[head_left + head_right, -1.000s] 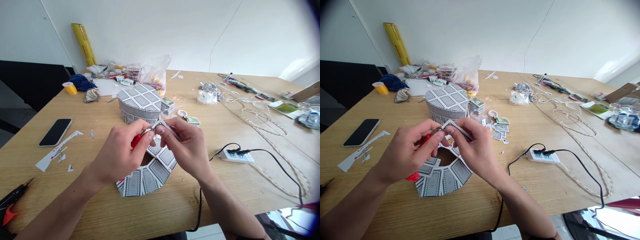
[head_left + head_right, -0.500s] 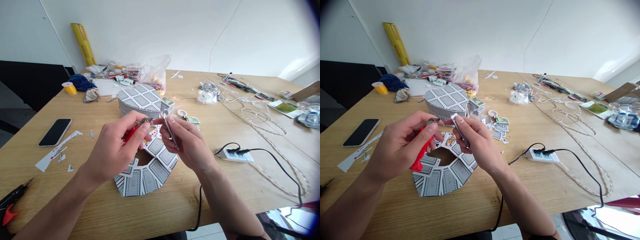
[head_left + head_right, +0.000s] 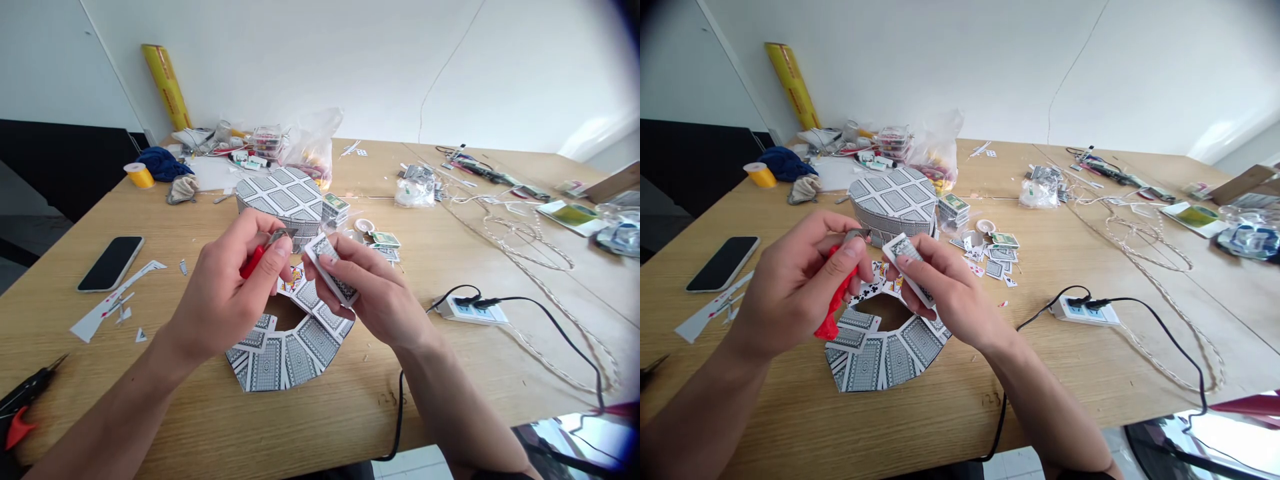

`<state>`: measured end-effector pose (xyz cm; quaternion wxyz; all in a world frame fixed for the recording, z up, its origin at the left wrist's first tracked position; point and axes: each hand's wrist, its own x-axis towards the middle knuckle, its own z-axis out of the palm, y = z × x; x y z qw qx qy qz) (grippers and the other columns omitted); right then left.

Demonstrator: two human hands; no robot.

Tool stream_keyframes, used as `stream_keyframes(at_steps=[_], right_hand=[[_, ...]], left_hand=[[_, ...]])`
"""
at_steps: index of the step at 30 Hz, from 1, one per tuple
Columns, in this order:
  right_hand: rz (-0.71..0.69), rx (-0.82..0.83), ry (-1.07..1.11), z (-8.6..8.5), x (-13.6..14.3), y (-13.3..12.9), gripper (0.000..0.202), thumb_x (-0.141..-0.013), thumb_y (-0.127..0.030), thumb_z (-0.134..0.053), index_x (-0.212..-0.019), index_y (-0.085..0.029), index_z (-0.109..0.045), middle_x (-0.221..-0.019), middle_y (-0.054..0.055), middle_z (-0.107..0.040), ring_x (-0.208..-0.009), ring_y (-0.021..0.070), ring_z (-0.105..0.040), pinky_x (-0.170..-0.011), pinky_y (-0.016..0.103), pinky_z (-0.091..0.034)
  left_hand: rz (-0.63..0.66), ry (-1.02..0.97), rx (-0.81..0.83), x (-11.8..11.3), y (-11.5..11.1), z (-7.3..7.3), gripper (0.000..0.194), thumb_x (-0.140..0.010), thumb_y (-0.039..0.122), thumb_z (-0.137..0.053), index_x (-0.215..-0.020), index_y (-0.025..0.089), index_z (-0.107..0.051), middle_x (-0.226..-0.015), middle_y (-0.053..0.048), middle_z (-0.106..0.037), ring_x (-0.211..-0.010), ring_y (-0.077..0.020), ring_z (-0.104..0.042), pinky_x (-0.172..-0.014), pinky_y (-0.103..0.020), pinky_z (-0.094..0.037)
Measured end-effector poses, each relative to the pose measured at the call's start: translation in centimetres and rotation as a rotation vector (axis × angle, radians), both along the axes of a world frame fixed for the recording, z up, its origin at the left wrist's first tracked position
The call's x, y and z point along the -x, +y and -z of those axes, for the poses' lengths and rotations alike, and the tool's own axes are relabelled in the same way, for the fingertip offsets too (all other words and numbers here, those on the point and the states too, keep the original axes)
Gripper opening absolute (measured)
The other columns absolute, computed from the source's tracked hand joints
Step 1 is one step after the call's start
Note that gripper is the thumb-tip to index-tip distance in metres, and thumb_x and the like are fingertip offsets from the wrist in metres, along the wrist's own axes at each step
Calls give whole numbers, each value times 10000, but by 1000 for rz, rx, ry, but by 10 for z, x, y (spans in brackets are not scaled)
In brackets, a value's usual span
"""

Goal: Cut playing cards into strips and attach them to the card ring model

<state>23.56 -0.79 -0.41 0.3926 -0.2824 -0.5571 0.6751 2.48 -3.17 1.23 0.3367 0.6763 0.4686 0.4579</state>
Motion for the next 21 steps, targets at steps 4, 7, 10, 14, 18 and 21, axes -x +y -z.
stream_keyframes(at_steps=[4, 7, 10, 14, 18, 21], right_hand=[[15, -119, -133, -4, 0, -1, 320, -1043, -484, -707, -940, -183, -677, -650, -54, -512, -541, 69, -435, -459, 214, -317], [65, -198, -195, -7, 0, -3, 314, -1043, -470, -717, -936, -175, -726, -674, -34, -577, -563, 66, -465, -474, 214, -342], [175, -212, -164, -7, 2, -6, 251, -975, -418, -818, -1084, -204, -745, -775, -23, -676, -572, 71, -541, -471, 214, -397], [292, -257, -149, -4, 3, -9, 328, -894, -345, -911, -1140, -234, -723, -830, -19, -743, -597, 96, -636, -531, 232, -512], [298, -340, -134, -1, 2, -8, 346, -846, -282, -949, -1131, -235, -760, -953, 6, -798, -777, 146, -752, -703, 271, -628], [309, -405, -110, -2, 3, -7, 399, -778, -235, -992, -1114, -234, -778, -1096, 22, -815, -1035, 197, -789, -950, 324, -655]], left_hand=[[-17, 39, -33, 2, 0, -2, 159, -1104, 402, -590, -1063, 248, -599, -794, 15, -717, -612, -124, -643, -552, -266, -532], [-18, 65, -26, 3, 1, -4, 229, -1123, 431, -537, -1025, 239, -613, -799, -2, -715, -620, -128, -634, -562, -272, -543], [-19, 52, -9, 4, 2, -6, 311, -1141, 471, -471, -1015, 230, -621, -789, -14, -710, -618, -136, -630, -566, -279, -553], [-39, 135, -44, 3, 2, -7, 263, -1093, 455, -575, -981, 221, -619, -726, 11, -669, -579, -127, -594, -530, -262, -513], [-47, 195, -78, 3, 2, -7, 208, -1022, 404, -676, -945, 213, -649, -652, 46, -617, -505, -105, -533, -450, -240, -436], [-23, 158, -67, 4, 2, -6, 249, -1038, 439, -659, -936, 211, -665, -620, 52, -585, -480, -98, -495, -427, -238, -420]])
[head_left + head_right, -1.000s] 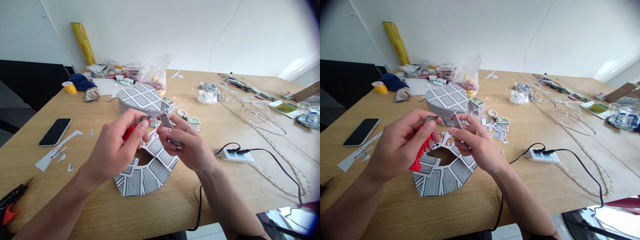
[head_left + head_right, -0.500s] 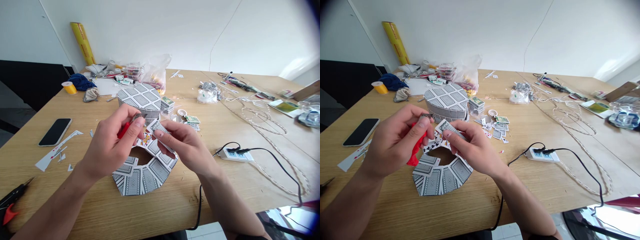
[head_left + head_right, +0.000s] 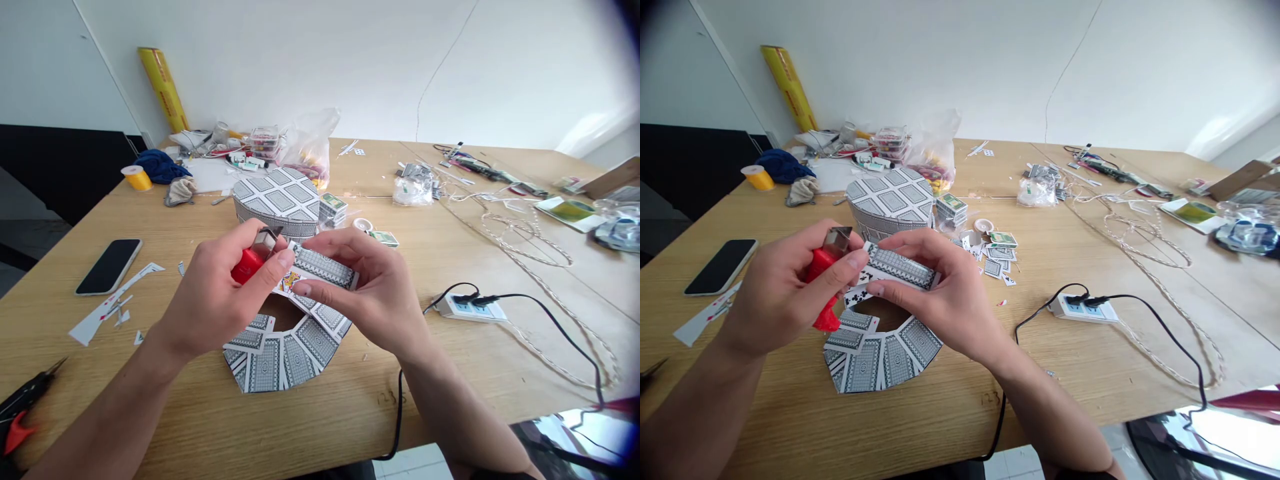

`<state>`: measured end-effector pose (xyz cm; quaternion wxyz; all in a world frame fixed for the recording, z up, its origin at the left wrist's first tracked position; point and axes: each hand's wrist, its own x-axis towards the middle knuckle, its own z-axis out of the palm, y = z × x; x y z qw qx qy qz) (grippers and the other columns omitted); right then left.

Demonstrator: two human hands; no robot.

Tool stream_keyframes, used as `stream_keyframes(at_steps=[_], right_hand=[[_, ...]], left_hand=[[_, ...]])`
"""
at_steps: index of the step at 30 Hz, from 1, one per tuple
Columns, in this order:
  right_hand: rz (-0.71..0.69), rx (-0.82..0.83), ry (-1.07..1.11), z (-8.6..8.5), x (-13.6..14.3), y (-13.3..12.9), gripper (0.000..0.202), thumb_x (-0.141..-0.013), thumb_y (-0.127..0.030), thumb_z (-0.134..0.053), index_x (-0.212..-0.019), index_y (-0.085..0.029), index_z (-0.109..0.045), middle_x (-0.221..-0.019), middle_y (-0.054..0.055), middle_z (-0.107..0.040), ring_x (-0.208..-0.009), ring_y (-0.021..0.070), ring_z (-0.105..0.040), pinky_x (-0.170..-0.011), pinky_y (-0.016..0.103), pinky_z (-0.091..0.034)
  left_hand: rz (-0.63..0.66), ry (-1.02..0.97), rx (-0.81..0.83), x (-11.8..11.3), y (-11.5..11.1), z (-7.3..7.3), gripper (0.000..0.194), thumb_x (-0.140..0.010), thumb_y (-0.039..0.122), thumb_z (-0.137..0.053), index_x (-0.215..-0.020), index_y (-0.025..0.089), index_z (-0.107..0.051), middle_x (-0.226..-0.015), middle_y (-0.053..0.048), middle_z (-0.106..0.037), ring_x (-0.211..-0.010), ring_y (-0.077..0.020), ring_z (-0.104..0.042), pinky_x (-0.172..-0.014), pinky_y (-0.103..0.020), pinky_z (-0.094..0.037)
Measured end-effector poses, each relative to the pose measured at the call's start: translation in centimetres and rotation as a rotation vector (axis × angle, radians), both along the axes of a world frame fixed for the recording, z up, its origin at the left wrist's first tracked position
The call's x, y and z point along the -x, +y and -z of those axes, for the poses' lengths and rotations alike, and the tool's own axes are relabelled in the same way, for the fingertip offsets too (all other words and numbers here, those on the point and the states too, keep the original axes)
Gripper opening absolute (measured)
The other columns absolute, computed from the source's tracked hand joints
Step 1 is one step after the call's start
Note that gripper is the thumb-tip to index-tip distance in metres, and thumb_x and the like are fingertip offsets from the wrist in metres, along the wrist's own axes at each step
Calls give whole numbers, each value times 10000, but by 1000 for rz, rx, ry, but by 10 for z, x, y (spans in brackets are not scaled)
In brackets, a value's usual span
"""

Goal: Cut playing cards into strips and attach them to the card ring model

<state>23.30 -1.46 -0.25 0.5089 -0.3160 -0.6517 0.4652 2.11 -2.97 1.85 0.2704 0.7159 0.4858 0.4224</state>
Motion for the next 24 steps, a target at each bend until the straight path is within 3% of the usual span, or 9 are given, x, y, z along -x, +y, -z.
stream_keyframes(at_steps=[3, 8, 13, 19, 24], right_hand=[[9, 16, 16, -3, 1, -1, 360, -797, -248, -975, -1106, -229, -790, -1112, 30, -819, -1041, 194, -786, -941, 319, -659], [2, 150, 59, -7, 1, -2, 232, -924, -413, -868, -1015, -205, -820, -851, 19, -777, -651, 110, -683, -568, 229, -578], [124, 158, 18, -3, -2, -1, 316, -960, -512, -815, -905, -201, -826, -660, -9, -666, -511, 87, -603, -423, 195, -463], [136, 285, 58, -4, 2, -1, 368, -889, -536, -878, -824, -182, -799, -611, -6, -678, -433, 100, -619, -353, 176, -453], [78, 321, 92, -7, 3, -2, 330, -936, -496, -843, -866, -178, -790, -611, -1, -702, -440, 100, -641, -373, 163, -484]], left_hand=[[44, -47, 40, 1, 0, 1, 317, -1075, 494, -597, -947, 212, -667, -669, 30, -624, -518, -110, -543, -453, -244, -467], [55, -15, 22, 1, 1, 1, 294, -1085, 464, -595, -959, 215, -687, -653, 35, -644, -496, -102, -537, -440, -229, -452], [39, 27, -40, 1, 0, 1, 177, -1052, 371, -645, -1016, 218, -726, -679, 48, -698, -528, -92, -571, -460, -192, -467], [46, 41, -63, 2, -2, 1, 117, -1029, 312, -665, -971, 233, -728, -655, 71, -684, -524, -75, -553, -467, -171, -460], [42, 33, -36, 2, -2, 1, 159, -1044, 362, -656, -977, 234, -723, -656, 63, -685, -527, -92, -554, -459, -201, -457]])
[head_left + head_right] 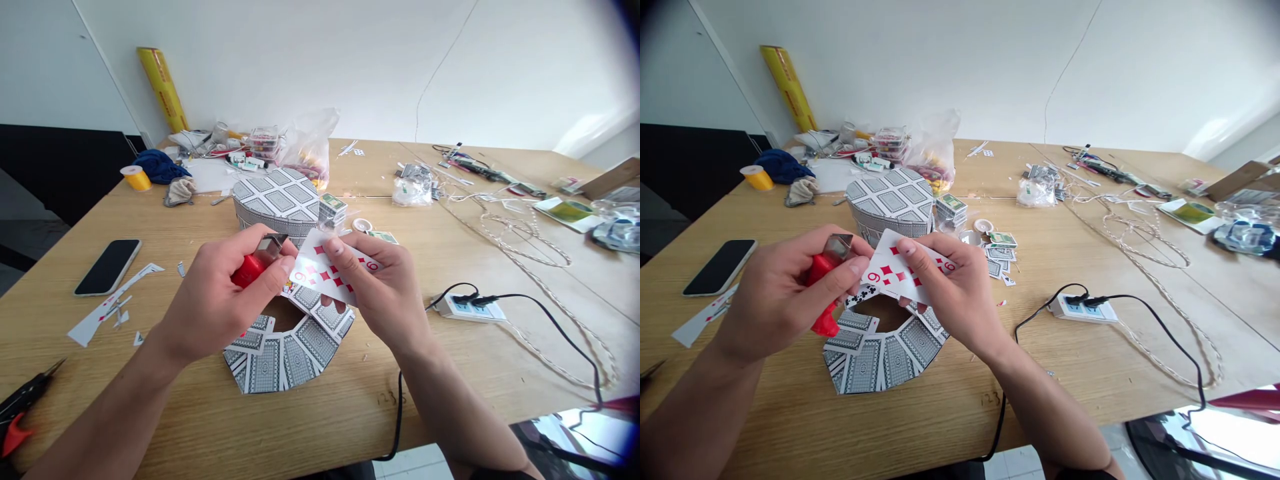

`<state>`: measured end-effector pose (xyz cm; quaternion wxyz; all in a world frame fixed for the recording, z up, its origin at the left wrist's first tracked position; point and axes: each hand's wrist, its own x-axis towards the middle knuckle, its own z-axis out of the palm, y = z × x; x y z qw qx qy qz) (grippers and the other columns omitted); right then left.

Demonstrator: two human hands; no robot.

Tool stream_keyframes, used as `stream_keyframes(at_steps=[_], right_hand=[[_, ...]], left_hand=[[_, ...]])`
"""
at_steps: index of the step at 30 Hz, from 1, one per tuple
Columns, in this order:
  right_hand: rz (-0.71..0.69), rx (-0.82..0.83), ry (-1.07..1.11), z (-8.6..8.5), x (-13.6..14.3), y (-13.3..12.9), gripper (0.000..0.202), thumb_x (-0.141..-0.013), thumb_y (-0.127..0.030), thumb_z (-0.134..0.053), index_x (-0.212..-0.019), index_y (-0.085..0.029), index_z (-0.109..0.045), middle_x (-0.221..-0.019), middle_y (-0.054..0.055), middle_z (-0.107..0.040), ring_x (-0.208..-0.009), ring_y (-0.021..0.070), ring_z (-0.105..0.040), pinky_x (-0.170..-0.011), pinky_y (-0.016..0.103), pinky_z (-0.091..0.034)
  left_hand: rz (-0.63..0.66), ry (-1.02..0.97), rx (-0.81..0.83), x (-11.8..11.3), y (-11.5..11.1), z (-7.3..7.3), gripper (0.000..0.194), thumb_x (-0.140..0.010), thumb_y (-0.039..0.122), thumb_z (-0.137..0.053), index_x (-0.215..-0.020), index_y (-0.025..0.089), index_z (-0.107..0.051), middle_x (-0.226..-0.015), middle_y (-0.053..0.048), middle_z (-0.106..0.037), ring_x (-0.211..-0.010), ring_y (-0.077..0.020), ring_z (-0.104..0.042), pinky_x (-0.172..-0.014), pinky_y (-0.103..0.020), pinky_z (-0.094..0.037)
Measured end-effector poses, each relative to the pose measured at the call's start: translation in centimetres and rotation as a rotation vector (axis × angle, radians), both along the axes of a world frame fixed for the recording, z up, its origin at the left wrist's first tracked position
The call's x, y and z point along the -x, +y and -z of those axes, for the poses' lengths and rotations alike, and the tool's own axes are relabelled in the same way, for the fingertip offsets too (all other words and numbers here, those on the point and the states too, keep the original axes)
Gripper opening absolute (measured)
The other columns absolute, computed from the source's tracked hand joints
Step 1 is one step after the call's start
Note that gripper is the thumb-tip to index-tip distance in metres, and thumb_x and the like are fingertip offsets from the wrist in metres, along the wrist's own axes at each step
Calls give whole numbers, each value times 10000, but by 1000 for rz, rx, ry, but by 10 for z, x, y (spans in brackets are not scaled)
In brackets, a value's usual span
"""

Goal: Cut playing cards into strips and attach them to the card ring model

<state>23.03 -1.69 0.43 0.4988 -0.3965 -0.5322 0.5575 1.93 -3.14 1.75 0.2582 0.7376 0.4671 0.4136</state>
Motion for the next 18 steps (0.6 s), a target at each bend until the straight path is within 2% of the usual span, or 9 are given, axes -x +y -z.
stream_keyframes(at_steps=[4, 7, 9, 13, 15, 18], right_hand=[[-40, -9, 5, 0, -2, -1, 246, -906, -394, -870, -957, -171, -781, -669, 10, -739, -489, 112, -665, -413, 180, -524], [-63, -20, 32, 1, -2, 1, 169, -914, -261, -816, -1051, -194, -743, -702, -3, -751, -563, 132, -710, -448, 187, -540], [-55, -21, 52, 2, -2, 3, 216, -904, -227, -810, -1086, -216, -695, -712, -15, -754, -571, 133, -709, -454, 193, -536], [-25, -42, 39, 3, -1, 6, 283, -858, -287, -897, -997, -213, -662, -740, -13, -753, -581, 116, -683, -474, 202, -528], [-7, -77, 22, 4, -1, 7, 248, -858, -317, -905, -955, -195, -712, -801, -3, -750, -625, 107, -681, -503, 211, -535], [18, -104, -28, 5, -3, 8, 208, -906, -354, -867, -991, -183, -784, -811, 1, -733, -604, 86, -635, -513, 227, -510]], left_hand=[[-13, -54, 18, -1, 1, 3, 193, -1059, 384, -649, -966, 228, -712, -681, 42, -664, -554, -103, -540, -476, -232, -447], [21, -206, 59, 0, 2, 7, 245, -1092, 413, -598, -986, 227, -717, -710, 19, -626, -613, -125, -567, -520, -263, -472], [42, -310, 97, 2, 3, 9, 276, -1116, 408, -544, -1035, 232, -740, -765, -3, -640, -672, -144, -612, -556, -279, -504], [-4, -346, 74, 1, 5, 10, 316, -1135, 440, -515, -1113, 246, -764, -868, -19, -674, -705, -132, -633, -565, -265, -534], [-14, -336, 2, -1, 7, 11, 313, -1131, 474, -533, -1149, 252, -753, -903, -18, -675, -732, -127, -641, -560, -254, -540], [-41, -292, -125, -2, 9, 13, 304, -1147, 467, -509, -1187, 258, -726, -933, -13, -696, -755, -120, -663, -608, -264, -558]])
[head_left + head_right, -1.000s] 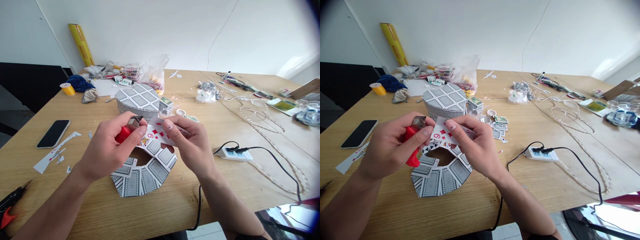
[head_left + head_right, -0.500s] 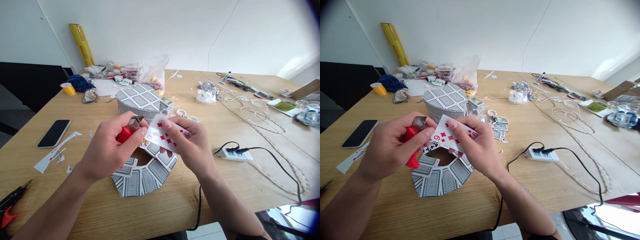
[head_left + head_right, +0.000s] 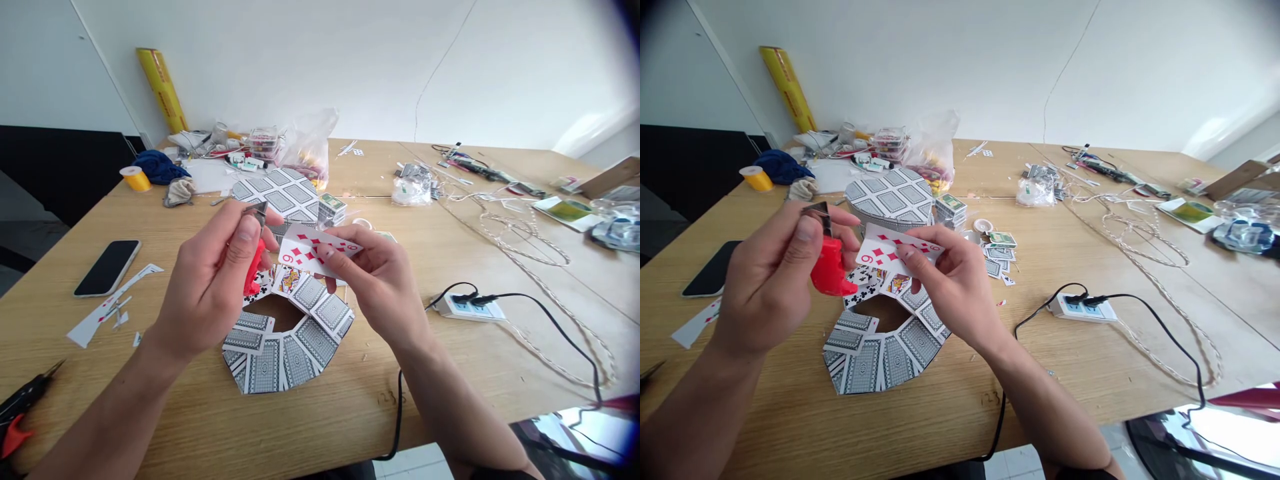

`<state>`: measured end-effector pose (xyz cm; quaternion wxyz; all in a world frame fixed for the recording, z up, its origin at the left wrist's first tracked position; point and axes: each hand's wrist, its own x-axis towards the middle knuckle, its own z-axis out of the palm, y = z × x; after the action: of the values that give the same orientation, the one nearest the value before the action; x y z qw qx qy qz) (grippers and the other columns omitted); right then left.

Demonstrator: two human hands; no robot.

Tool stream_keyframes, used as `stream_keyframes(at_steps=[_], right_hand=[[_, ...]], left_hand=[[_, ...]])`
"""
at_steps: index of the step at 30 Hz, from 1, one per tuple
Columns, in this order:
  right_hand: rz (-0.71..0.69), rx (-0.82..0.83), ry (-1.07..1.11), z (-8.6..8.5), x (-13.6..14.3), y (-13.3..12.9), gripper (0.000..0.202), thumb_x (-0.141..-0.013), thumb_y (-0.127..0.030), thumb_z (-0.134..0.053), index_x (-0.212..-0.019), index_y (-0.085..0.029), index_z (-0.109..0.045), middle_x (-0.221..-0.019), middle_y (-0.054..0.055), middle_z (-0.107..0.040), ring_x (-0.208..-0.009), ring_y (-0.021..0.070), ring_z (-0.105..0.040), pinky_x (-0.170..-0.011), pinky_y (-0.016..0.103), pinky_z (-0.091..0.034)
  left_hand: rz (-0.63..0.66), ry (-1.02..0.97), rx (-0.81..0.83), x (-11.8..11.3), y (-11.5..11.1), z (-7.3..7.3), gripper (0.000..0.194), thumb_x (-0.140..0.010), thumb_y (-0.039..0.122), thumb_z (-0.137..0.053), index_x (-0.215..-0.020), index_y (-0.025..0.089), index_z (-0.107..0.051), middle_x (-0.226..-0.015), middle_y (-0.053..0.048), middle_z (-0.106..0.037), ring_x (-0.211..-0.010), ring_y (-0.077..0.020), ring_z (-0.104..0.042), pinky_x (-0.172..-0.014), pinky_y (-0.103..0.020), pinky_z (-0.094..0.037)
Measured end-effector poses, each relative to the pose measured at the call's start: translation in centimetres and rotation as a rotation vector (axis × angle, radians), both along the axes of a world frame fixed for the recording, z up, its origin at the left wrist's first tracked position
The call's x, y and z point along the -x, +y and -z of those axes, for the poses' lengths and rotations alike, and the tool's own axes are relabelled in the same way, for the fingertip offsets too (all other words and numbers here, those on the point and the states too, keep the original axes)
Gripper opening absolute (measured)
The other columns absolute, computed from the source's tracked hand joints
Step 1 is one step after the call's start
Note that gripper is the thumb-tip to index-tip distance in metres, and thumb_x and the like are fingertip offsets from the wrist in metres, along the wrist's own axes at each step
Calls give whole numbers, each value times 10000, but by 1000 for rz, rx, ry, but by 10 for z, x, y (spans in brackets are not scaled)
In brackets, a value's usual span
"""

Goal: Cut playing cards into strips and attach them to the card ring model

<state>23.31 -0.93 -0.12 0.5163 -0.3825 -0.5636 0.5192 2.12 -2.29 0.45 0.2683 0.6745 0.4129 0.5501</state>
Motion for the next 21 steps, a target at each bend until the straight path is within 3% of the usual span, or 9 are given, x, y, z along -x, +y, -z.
stream_keyframes(at_steps=[5, 9, 15, 18, 21], right_hand=[[45, 3, -3, -2, -1, -2, 197, -864, -302, -894, -1002, -193, -805, -790, -1, -740, -583, 92, -597, -502, 245, -493], [126, -19, -18, -5, -1, -3, 229, -805, -270, -932, -988, -217, -804, -781, -8, -740, -601, 106, -601, -502, 248, -504], [189, -62, 7, -5, 2, -6, 333, -777, -243, -947, -1049, -228, -755, -931, 18, -801, -752, 164, -741, -643, 298, -622], [191, -43, 44, -4, 2, -7, 395, -781, -236, -946, -1084, -235, -694, -896, 12, -807, -761, 186, -772, -663, 320, -641], [154, -26, 55, -4, 2, -9, 351, -864, -300, -894, -1129, -245, -670, -864, 1, -798, -702, 174, -755, -603, 314, -618]], left_hand=[[-120, 248, -84, 5, -3, 0, 313, -1155, 433, -484, -1192, 291, -760, -790, 16, -661, -684, -127, -621, -634, -320, -495], [-94, 393, -113, 7, -5, -6, 384, -1155, 375, -429, -1057, 271, -786, -840, -12, -694, -790, -178, -652, -739, -362, -507], [-84, 541, -148, 4, -2, -15, 270, -1095, 358, -544, -1162, 208, -759, -1001, -45, -780, -905, -214, -718, -804, -349, -537], [-88, 562, -118, 3, -3, -17, 257, -1080, 393, -573, -1142, 205, -737, -968, -37, -786, -845, -205, -714, -767, -330, -534], [-69, 564, -106, 2, -4, -18, 235, -1087, 389, -564, -1081, 208, -713, -874, -20, -761, -759, -186, -681, -720, -322, -515]])
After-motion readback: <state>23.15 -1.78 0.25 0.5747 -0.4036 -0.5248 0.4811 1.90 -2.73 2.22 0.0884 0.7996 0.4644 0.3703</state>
